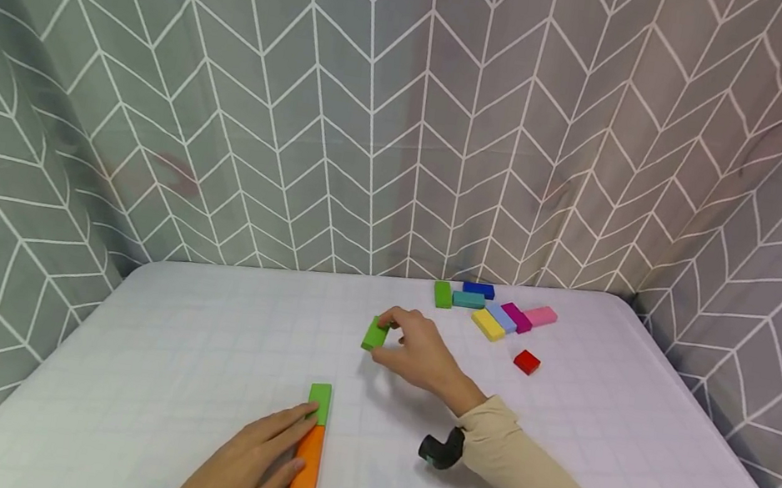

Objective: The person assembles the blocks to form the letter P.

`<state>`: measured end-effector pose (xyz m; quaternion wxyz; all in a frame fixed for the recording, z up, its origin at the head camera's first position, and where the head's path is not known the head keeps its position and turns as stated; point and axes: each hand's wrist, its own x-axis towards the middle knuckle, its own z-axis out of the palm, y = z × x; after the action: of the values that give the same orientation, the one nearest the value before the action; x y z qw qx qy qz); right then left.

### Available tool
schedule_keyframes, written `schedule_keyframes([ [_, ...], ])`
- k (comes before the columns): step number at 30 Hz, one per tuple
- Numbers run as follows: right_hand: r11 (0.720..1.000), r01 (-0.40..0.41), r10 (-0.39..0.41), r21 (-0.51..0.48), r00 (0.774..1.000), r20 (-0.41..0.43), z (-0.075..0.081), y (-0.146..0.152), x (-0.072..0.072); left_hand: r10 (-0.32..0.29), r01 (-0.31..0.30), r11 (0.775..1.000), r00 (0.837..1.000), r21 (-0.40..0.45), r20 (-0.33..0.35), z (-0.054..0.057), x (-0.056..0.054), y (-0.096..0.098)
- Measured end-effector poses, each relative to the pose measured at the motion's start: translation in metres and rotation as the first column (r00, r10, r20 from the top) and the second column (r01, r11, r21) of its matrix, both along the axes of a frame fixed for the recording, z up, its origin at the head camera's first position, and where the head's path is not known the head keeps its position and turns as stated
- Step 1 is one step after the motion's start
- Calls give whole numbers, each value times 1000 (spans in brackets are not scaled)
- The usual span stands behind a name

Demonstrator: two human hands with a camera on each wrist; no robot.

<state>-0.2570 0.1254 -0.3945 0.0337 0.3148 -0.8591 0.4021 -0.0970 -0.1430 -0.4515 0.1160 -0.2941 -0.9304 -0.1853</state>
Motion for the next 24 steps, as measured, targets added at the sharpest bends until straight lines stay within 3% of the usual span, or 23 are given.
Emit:
schedule_keyframes([
  [5,993,-111,112,50,994,-19,-14,-32,-4,1,-1,1000,1000,-2,0,1,0,0],
  [11,975,-197,201,98,979,-27,-25,-56,-4,-23,24,999,996,22,-83,-1,0,0],
  [17,968,-216,224,125,973,-58,-28,-62,-3,-20,22,1000,993,18,-118,-3,-2,-1],
  [24,965,-222,232,143,971,-60,-30,-60,1,-13,14,1000,996,3,-84,-2,-2,-1],
])
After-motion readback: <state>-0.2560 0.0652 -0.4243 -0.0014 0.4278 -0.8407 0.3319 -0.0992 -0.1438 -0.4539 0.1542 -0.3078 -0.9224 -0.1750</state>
